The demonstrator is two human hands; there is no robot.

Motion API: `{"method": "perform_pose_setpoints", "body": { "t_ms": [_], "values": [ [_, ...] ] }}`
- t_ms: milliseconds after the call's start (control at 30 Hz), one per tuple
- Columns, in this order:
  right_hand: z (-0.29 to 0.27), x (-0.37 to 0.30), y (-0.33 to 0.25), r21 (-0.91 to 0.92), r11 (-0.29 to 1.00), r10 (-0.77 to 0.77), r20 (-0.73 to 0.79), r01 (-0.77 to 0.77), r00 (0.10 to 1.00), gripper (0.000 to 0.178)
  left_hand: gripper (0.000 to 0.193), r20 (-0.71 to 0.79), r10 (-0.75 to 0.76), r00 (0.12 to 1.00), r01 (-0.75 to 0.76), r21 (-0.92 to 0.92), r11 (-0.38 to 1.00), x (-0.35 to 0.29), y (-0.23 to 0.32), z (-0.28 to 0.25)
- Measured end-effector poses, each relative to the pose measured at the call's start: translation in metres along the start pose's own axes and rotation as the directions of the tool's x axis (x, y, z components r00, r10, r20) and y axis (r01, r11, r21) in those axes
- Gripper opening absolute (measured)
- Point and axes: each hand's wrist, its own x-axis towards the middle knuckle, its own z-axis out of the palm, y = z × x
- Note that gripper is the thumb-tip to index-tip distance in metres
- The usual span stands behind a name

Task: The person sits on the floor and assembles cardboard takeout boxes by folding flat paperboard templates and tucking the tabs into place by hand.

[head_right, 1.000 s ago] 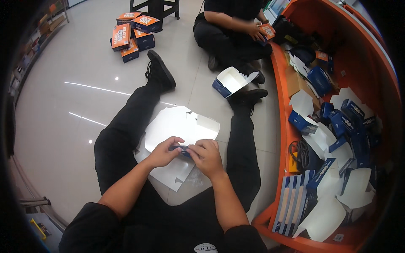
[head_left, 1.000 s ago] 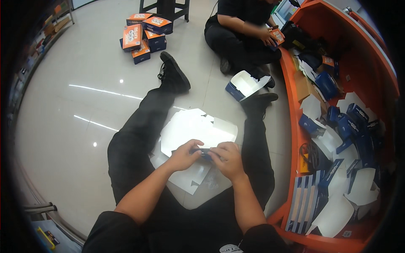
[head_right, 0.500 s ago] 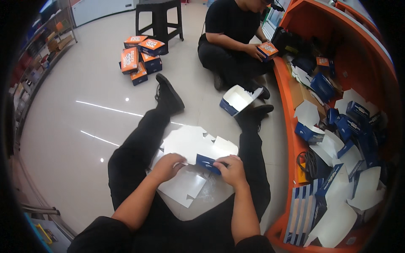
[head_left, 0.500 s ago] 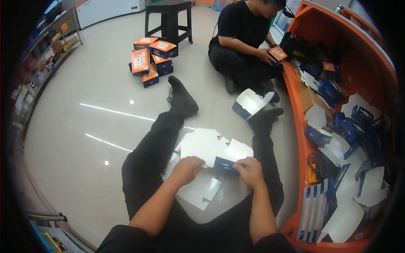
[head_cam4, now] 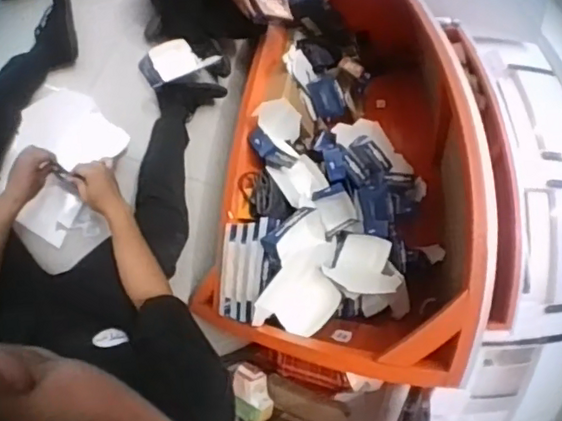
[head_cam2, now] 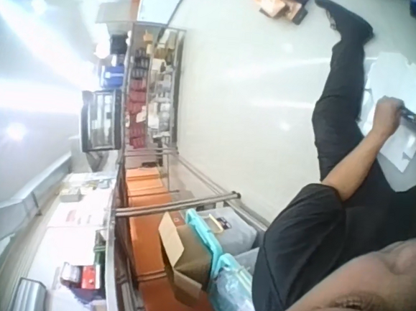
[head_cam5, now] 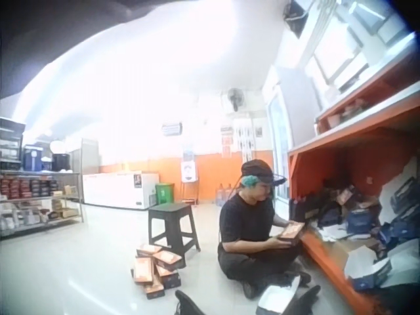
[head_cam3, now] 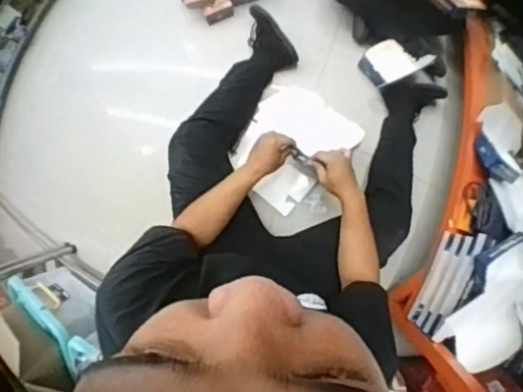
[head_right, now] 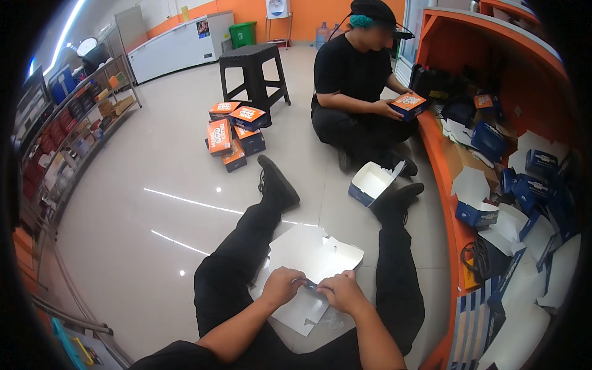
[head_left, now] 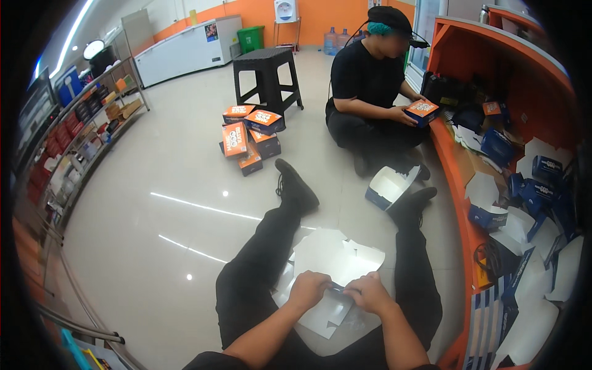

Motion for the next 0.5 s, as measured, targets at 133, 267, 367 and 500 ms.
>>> {"method": "perform_pose_setpoints", "body": {
  "t_ms": [133,267,367,500],
  "values": [
    [0.0,-0.002,0.001,0.008,1.0,-0.013,-0.022,0.014,1.0,0.008,0.006,-0.059,-0.039,0.997,0.04,0.026,0.999,0.001,0.001,-0.005],
    [0.005,-0.002,-0.004,0.018,0.999,-0.027,-0.022,0.027,0.999,0.007,0.018,0.079,0.135,0.988,-0.144,0.127,0.981,-0.001,0.001,0.002],
    [0.01,-0.001,-0.003,-0.03,0.999,-0.029,-0.028,0.028,0.999,0.007,0.016,0.115,0.147,0.982,-0.159,0.107,0.981,-0.008,0.002,0.009],
    [0.012,0.0,-0.001,-0.035,0.999,-0.018,-0.005,0.018,1.0,0.011,0.011,0.055,0.081,0.995,-0.089,0.149,0.985,-0.005,0.008,0.005]
  ]
}}
